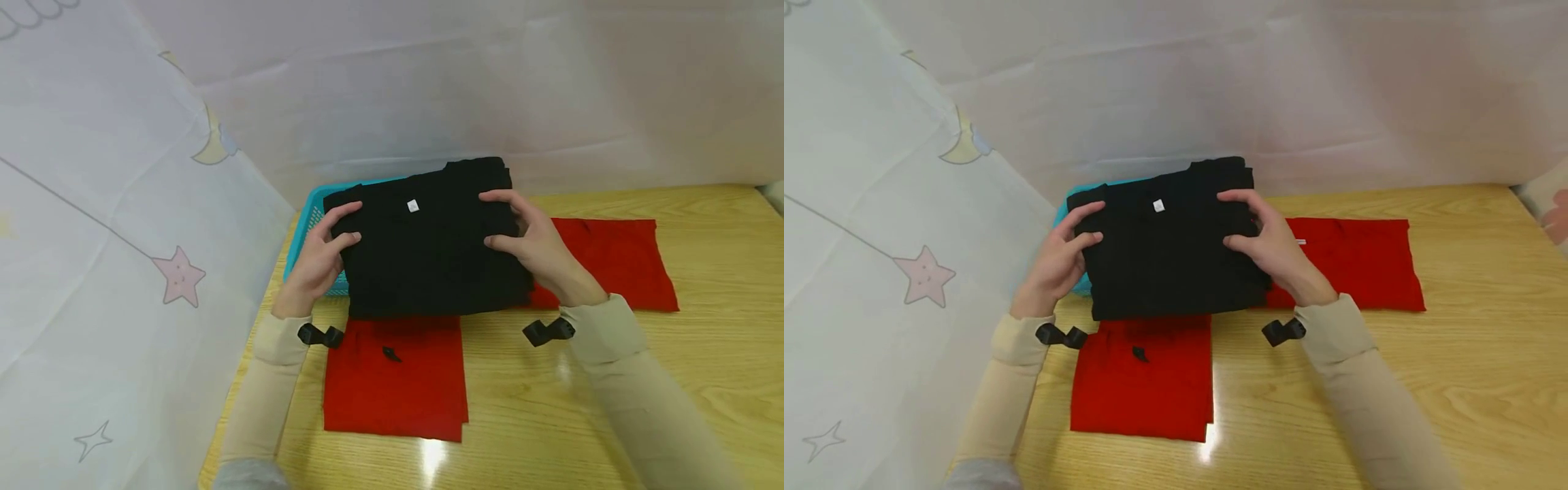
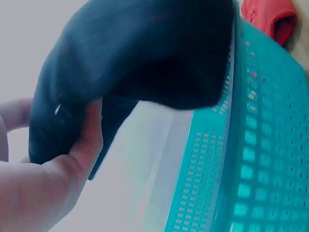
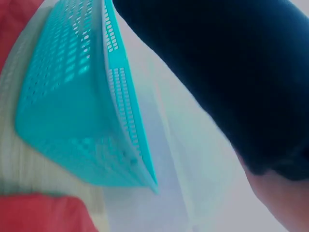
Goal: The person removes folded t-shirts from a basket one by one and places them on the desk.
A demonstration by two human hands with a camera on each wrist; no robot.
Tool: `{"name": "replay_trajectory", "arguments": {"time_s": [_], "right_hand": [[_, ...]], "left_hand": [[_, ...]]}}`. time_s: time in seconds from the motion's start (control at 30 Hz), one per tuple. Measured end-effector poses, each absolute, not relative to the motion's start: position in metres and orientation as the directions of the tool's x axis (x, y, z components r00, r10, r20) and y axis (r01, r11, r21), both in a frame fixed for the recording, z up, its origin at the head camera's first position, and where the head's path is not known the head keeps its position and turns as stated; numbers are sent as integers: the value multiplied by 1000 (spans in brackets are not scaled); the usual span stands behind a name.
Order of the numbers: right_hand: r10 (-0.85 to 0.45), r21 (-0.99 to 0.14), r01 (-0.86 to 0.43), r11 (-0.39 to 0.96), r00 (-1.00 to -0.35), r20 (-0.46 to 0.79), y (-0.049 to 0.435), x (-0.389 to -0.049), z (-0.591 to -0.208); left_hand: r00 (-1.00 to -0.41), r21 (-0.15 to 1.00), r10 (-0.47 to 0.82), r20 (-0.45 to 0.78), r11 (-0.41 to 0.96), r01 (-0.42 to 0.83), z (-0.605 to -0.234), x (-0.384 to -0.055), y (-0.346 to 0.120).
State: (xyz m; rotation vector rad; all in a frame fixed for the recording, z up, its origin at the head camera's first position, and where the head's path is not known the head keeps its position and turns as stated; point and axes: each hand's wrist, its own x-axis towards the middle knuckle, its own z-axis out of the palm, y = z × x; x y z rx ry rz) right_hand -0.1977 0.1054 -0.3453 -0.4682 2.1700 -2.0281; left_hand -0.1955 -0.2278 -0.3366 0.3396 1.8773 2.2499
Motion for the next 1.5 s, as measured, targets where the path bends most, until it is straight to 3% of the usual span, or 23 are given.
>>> {"name": "replay_trajectory", "arguments": {"time_s": [0.3,0.53,1.07,1.33,1.5], "right_hand": [[-344,-962,-193,194,-932,117,142,-169,-347],[-223,-916,-100,389,-975,11,154,-157,-348],[-188,-863,-155,481,-980,71,191,-126,-366],[-274,-833,-259,489,-952,135,222,-114,-382],[-303,-813,-261,521,-947,110,236,-107,-387]], "left_hand": [[-934,997,348,79,-3,83,-338,-178,-207],[-910,993,408,71,-113,27,-343,-170,-192],[-873,988,489,0,-132,-74,-370,-144,-163],[-827,985,556,-78,-86,-150,-386,-132,-143],[-796,963,584,-162,-82,-256,-396,-125,-131]]}}
